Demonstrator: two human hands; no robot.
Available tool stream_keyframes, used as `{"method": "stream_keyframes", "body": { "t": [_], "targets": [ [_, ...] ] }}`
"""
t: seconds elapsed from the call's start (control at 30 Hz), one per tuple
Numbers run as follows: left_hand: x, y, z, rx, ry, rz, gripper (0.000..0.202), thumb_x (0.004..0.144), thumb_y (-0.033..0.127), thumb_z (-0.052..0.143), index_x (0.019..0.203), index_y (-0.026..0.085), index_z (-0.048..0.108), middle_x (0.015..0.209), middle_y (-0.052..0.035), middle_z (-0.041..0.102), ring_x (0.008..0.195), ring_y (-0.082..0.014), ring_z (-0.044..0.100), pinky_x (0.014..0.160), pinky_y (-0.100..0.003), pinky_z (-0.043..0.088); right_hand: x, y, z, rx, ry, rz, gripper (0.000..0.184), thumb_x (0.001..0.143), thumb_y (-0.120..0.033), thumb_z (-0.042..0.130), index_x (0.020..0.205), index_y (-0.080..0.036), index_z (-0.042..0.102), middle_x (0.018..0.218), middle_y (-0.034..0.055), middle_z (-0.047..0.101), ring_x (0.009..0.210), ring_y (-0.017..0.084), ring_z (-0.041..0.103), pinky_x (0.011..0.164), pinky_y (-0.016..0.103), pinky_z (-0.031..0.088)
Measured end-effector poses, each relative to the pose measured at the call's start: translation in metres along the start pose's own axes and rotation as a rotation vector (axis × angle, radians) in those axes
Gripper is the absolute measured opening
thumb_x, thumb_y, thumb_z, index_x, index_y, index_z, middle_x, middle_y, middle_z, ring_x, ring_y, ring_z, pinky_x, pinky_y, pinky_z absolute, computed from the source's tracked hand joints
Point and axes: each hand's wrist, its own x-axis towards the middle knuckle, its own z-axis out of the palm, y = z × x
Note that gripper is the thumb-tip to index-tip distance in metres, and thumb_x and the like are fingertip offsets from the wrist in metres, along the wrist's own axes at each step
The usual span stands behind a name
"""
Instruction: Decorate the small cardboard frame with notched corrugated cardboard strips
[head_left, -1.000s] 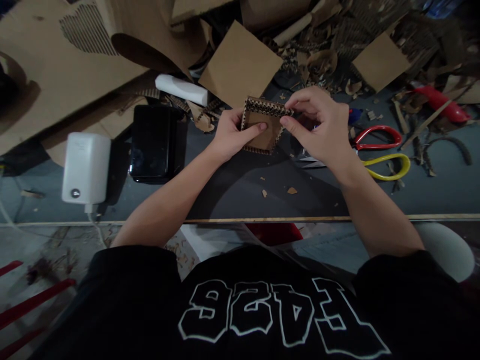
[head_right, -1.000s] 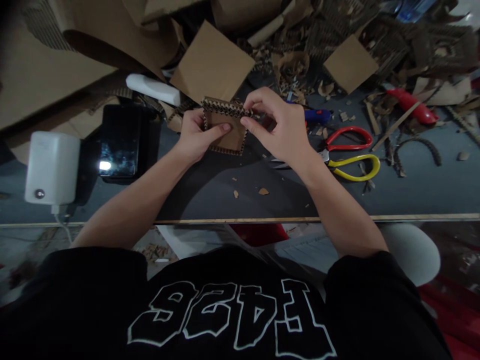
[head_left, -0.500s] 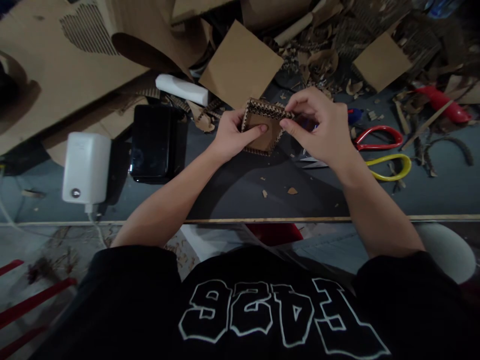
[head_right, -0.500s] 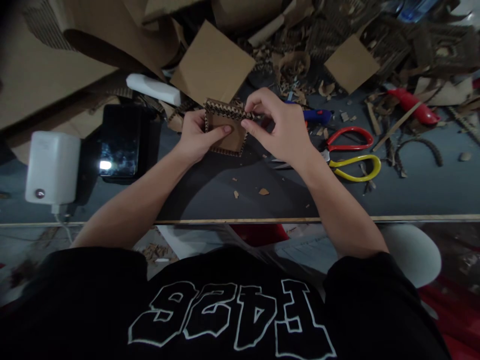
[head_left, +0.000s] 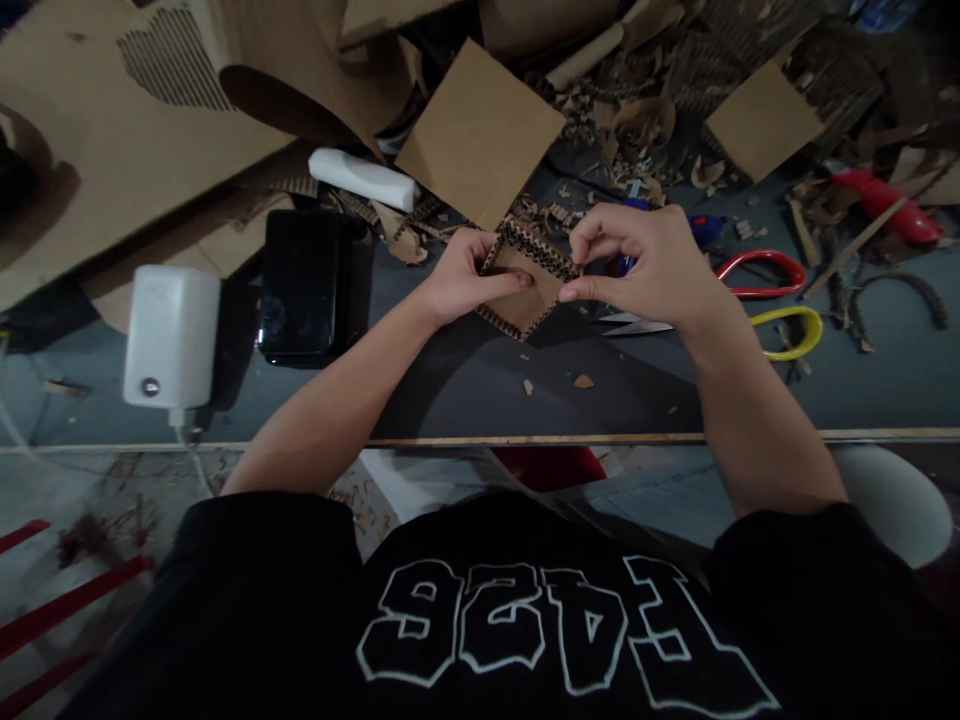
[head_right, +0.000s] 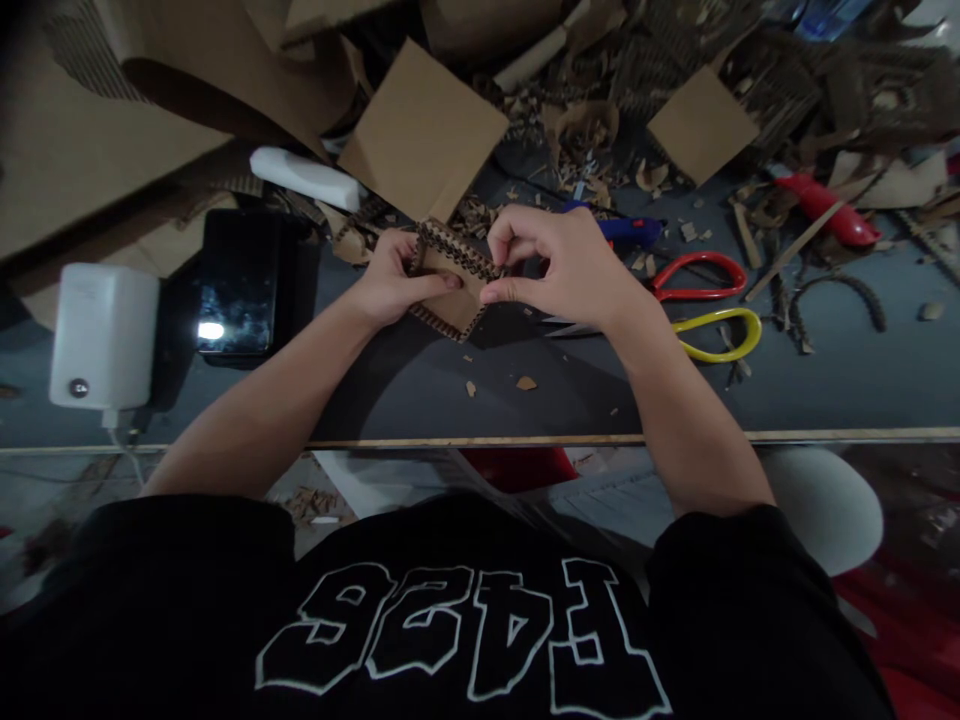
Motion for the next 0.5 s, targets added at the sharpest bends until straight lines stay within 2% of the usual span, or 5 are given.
{"method": "stream_keyframes", "body": {
  "t": [0.13,0.27,0.37,0.5],
  "targets": [
    [-0.0003,0.0026,0.0014,-0.02,-0.032,-0.024,0.065,0.069,0.074,0.095,0.097,0.017,0.08,0.093,-0.0045,0.078,0.096,-0.0283,0.081,0.098,-0.052,0.071,0.0005,-0.0021,0.0009,-0.009,-0.018,0.001,0.039,0.083,-0.058,0.092,0.088,-0.03,0.065,0.086,0.0024,0.073,0.091,0.03,0.076,0.075,0.043,0.062],
    [-0.0013,0.0047,0.0025,-0.064,-0.038,-0.082,0.064,0.067,0.067,0.099,0.1,0.016,0.079,0.096,-0.0067,0.077,0.105,-0.0333,0.081,0.103,-0.056,0.069,0.0015,-0.0018,0.0016,0.015,-0.025,-0.01,0.042,0.083,-0.06,0.092,0.085,-0.029,0.063,0.083,0.0017,0.071,0.084,0.026,0.073,0.068,0.038,0.058],
    [-0.0013,0.0053,0.0025,-0.068,-0.04,-0.087,0.066,0.064,0.07,0.1,0.096,0.016,0.079,0.092,-0.006,0.076,0.097,-0.0308,0.081,0.099,-0.055,0.071,0.0024,-0.0008,0.0022,0.037,-0.032,-0.043,0.045,0.083,-0.062,0.092,0.083,-0.029,0.061,0.08,0.0015,0.07,0.079,0.023,0.07,0.062,0.036,0.054],
    [-0.0004,0.0064,0.0022,-0.023,-0.047,-0.048,0.069,0.064,0.079,0.096,0.091,0.017,0.078,0.086,-0.0035,0.075,0.083,-0.0239,0.08,0.089,-0.047,0.073,0.0034,-0.0013,0.0031,0.03,-0.011,-0.066,0.047,0.083,-0.067,0.09,0.081,-0.03,0.06,0.08,0.0026,0.071,0.076,0.023,0.068,0.059,0.038,0.053]
  ]
}}
